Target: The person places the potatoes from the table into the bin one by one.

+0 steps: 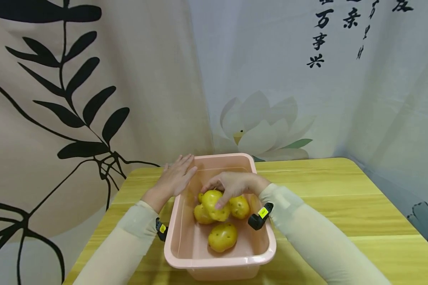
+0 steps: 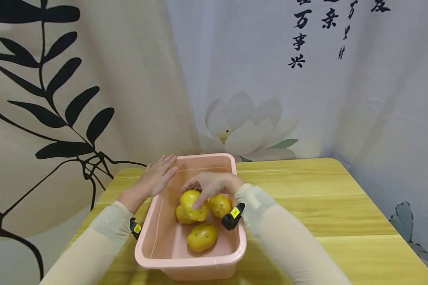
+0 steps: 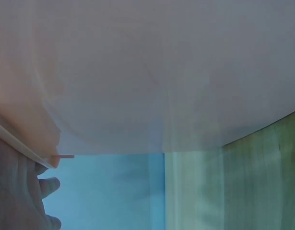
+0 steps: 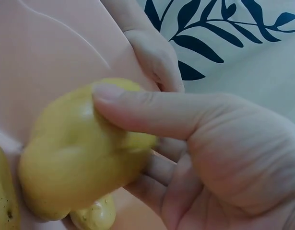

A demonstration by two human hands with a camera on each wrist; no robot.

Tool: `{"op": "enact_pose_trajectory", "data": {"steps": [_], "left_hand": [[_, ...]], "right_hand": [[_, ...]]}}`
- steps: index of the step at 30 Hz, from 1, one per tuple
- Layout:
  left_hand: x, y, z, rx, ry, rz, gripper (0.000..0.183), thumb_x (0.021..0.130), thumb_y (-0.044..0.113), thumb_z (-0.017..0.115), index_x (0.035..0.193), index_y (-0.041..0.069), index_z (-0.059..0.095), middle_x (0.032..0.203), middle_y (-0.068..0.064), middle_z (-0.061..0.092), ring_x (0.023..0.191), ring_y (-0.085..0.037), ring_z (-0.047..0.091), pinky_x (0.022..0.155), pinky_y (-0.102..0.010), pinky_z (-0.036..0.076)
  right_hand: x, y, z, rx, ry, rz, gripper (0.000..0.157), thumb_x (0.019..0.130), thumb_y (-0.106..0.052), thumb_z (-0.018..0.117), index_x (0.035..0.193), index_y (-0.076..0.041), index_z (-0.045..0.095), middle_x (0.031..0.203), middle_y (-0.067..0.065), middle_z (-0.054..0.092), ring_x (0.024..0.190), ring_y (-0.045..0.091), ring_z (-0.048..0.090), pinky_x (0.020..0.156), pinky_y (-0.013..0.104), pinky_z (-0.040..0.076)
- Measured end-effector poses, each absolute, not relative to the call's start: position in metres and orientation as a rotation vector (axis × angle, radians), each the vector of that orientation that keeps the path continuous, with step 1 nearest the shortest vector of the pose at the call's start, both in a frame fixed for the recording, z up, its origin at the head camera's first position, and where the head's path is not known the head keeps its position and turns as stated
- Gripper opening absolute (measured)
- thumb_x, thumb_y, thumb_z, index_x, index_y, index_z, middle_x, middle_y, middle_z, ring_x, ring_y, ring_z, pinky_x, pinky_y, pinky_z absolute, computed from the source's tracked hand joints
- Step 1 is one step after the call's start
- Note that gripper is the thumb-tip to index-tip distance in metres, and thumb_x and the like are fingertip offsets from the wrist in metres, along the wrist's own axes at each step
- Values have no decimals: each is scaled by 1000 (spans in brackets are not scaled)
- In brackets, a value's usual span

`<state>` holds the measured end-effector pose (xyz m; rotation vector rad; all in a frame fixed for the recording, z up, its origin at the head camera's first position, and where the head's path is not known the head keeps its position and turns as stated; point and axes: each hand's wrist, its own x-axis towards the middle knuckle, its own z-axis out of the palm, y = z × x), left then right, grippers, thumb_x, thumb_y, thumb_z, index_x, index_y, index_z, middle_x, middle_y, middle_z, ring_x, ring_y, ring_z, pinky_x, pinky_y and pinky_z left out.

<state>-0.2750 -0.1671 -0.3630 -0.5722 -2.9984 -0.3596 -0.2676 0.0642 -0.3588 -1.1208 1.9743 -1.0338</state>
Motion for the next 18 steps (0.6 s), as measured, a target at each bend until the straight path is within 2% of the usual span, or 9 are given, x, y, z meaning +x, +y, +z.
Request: {"op": "enact_pose_trajectory", "data": {"steps": [4, 7, 15, 18], "left_hand": [[-276, -167, -363, -584, -2990, -366, 73, 91, 63, 8, 147, 18, 18, 151, 0, 13, 137, -28, 8, 102, -62, 5], [-276, -167, -363, -585, -2992, -364, 74, 90, 64, 7, 147, 18, 18, 151, 1, 14, 137, -28, 9, 102, -62, 5], [-276, -166, -363, -578, -3001, -362, 74, 90, 64, 6, 148, 18, 17, 151, 1, 13, 138, -27, 8, 102, -61, 4], [-276, -167, -363, -576, -3005, -364, 74, 90, 64, 6, 148, 18, 17, 151, 1, 12, 138, -27, 8, 103, -61, 5]], "right_hand": [[-268, 62, -362, -1038, 1865, -1099, 49, 75, -7, 74, 121, -6, 56, 117, 15, 59, 108, 28, 55, 89, 31, 45], [-268, 62, -362, -1023, 1864, -1100, 48, 75, -6, 75, 120, -5, 56, 118, 19, 57, 108, 32, 54, 88, 32, 46], [-270, 62, -362, -1039, 1885, -1101, 46, 77, -7, 73, 120, -7, 56, 112, 4, 62, 111, 32, 53, 90, 30, 44], [-270, 62, -361, -1033, 1884, -1108, 47, 76, -11, 74, 120, -8, 56, 112, 3, 62, 111, 30, 54, 89, 28, 45]]}}
